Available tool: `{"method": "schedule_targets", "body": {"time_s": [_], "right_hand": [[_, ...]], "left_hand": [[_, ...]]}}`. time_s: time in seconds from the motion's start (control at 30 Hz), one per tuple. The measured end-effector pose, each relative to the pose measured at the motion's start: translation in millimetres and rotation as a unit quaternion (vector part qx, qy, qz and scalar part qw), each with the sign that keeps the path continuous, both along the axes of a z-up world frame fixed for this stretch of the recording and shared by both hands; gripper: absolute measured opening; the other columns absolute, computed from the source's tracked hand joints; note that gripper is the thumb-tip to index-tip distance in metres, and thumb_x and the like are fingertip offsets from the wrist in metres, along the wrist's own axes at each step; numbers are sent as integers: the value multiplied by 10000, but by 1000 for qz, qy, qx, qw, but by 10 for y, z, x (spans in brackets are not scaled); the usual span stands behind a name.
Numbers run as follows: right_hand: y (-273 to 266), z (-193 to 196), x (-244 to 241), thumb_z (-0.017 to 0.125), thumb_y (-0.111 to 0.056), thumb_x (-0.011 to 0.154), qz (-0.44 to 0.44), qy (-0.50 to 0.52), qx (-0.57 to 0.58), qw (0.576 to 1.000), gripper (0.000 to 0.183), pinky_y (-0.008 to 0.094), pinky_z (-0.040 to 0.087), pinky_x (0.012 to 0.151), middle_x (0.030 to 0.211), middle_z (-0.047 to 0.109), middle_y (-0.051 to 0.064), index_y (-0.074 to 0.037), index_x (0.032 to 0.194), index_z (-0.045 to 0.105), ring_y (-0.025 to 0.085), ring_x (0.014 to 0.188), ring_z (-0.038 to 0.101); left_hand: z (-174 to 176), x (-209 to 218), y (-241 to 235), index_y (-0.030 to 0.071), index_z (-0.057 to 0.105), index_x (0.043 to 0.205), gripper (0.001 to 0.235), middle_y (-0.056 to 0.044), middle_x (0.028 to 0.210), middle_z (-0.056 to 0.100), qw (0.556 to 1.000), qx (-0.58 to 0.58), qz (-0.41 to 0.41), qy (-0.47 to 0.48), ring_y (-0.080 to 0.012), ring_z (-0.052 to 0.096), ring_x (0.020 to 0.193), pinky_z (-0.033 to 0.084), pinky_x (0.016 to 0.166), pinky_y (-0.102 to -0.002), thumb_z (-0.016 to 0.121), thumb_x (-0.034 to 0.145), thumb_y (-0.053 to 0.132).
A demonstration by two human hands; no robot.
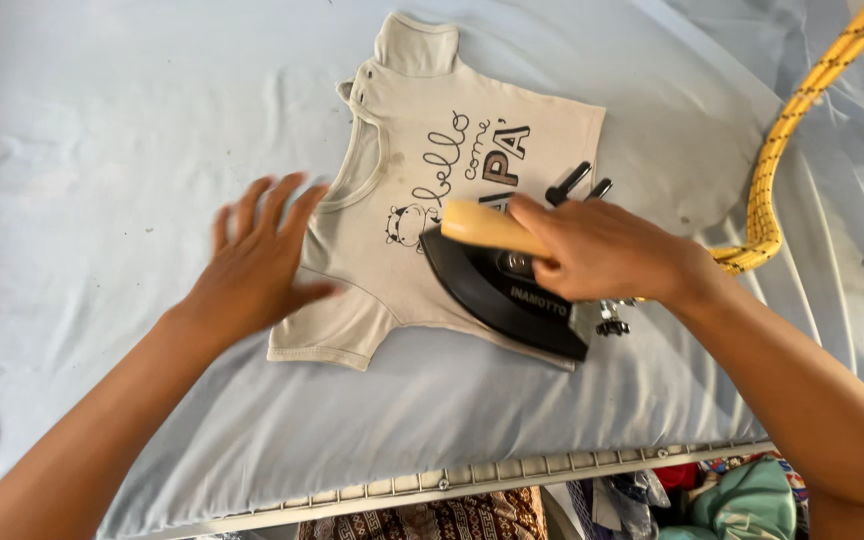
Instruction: The person irons a small beige baby onesie on a light blue ironing board. They use a black and yellow iron to smooth the fabric, flipping the garment over to iron both sides. The person adjusts the onesie's position several times to ensure even coverage.
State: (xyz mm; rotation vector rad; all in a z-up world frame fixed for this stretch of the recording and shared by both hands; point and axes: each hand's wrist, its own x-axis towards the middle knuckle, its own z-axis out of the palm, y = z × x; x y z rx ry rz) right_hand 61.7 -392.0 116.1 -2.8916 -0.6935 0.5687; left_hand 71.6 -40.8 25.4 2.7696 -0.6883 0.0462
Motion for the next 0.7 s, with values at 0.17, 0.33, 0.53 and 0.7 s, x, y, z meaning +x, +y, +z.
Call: {"method": "schedule_targets", "body": {"time_s": [0.17, 0.33, 0.53, 0.7], "right_hand": [[-117, 107, -45, 676, -359, 871, 14, 69, 62, 996, 450, 483, 517, 626, 679, 669, 166, -144, 1241, 538, 332, 644, 689], [-33, -24, -254, 643, -321, 913, -151, -110, -4, 982, 432, 511, 555, 709, 916, 738, 119, -184, 1308, 532, 368, 764, 724], [-209, -157, 16, 607, -268, 960, -278, -203, -51, 938, 371, 544, 569, 721, 983, 732, 173, -84, 1271, 521, 429, 818, 726], [-420, -333, 357, 598, -194, 962, -337, -255, -35, 905, 323, 551, 582, 702, 934, 731, 217, -12, 1216, 518, 453, 808, 732]], "left_hand": [[-225, 777, -553, 159, 323, 1592, 804, -120, 1641, 342, 988, -110, -101, -22, -351, 206, 1552, 201, 1205, -650, 492, 997, 674], [-669, 1162, -678, 250, 350, 1588, 716, 14, 1672, 279, 997, -38, -67, -21, -298, 147, 1560, 61, 1177, -687, 441, 998, 645], [-790, 1137, -653, 230, 428, 1558, 657, 20, 1675, 297, 997, -69, -3, -40, -273, 216, 1556, 91, 1214, -639, 521, 996, 556], [-721, 1126, -663, 233, 470, 1542, 624, 21, 1661, 346, 993, -102, 0, -55, -288, 241, 1545, 101, 1233, -605, 555, 992, 515]]}}
